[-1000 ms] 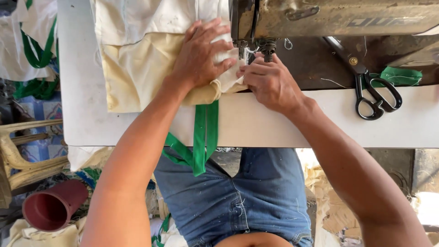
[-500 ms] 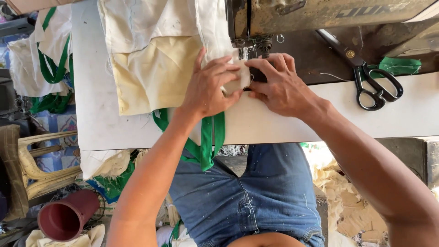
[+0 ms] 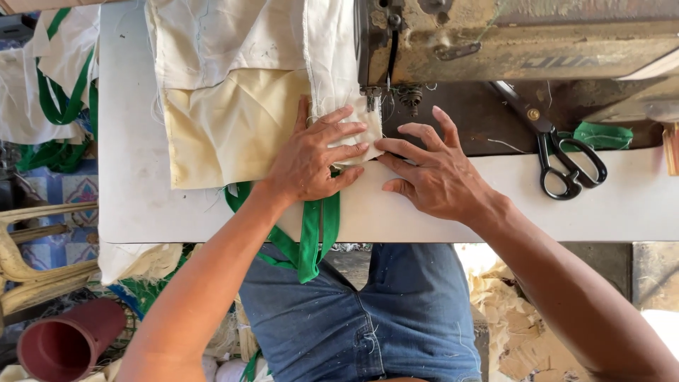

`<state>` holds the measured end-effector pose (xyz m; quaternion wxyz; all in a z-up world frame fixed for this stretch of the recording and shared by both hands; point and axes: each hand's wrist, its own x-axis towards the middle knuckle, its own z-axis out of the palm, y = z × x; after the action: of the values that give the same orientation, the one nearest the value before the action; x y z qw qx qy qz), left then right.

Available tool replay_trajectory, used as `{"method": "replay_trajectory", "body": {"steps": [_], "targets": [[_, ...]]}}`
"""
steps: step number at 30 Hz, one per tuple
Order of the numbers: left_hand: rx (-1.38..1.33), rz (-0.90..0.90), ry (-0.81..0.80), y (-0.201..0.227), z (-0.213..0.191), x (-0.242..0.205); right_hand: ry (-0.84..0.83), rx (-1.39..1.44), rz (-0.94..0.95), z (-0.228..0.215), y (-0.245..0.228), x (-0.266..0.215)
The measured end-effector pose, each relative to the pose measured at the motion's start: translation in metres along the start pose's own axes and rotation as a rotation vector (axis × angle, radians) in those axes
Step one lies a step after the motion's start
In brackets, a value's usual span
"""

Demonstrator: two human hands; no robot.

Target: The person is sewing a white fabric bag using an industrial sewing machine and then trimming the edges with scissors.

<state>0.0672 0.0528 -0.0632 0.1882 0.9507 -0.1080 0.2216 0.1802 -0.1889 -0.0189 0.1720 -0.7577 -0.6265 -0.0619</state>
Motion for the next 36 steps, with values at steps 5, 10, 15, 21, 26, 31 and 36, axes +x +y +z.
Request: {"method": "replay_trajectory", "body": {"steps": [5, 10, 15, 21, 26, 31, 36], "targets": [[-0.142, 0.066, -0.211, -0.026, -0.017, 0.022, -0.088, -0.027, -0.088, -0.006, 0.023, 0.022], [-0.130, 0.093, -0.169, -0.043, -0.013, 0.033, -0.119, 0.030, -0.055, -0.010, 0.029, 0.034], [-0.108, 0.147, -0.102, -0.051, -0.003, 0.035, -0.119, 0.031, -0.032, -0.005, 0.024, 0.032], [-0.009, 0.150, -0.079, -0.062, -0.001, 0.051, 0.036, -0.034, 0.035, -0.044, 0.016, -0.001], [-0.039, 0.102, -0.178, -0.058, -0.003, 0.039, 0.519, -0.389, 0.208, -0.088, 0.051, -0.088], [-0.086, 0.114, -0.146, -0.058, -0.006, 0.041, 0.314, -0.532, 0.509, -0.082, 0.089, -0.157], [-0.082, 0.108, -0.156, -0.056, -0.006, 0.040, 0.347, -0.559, 0.395, -0.070, 0.106, -0.174]]}}
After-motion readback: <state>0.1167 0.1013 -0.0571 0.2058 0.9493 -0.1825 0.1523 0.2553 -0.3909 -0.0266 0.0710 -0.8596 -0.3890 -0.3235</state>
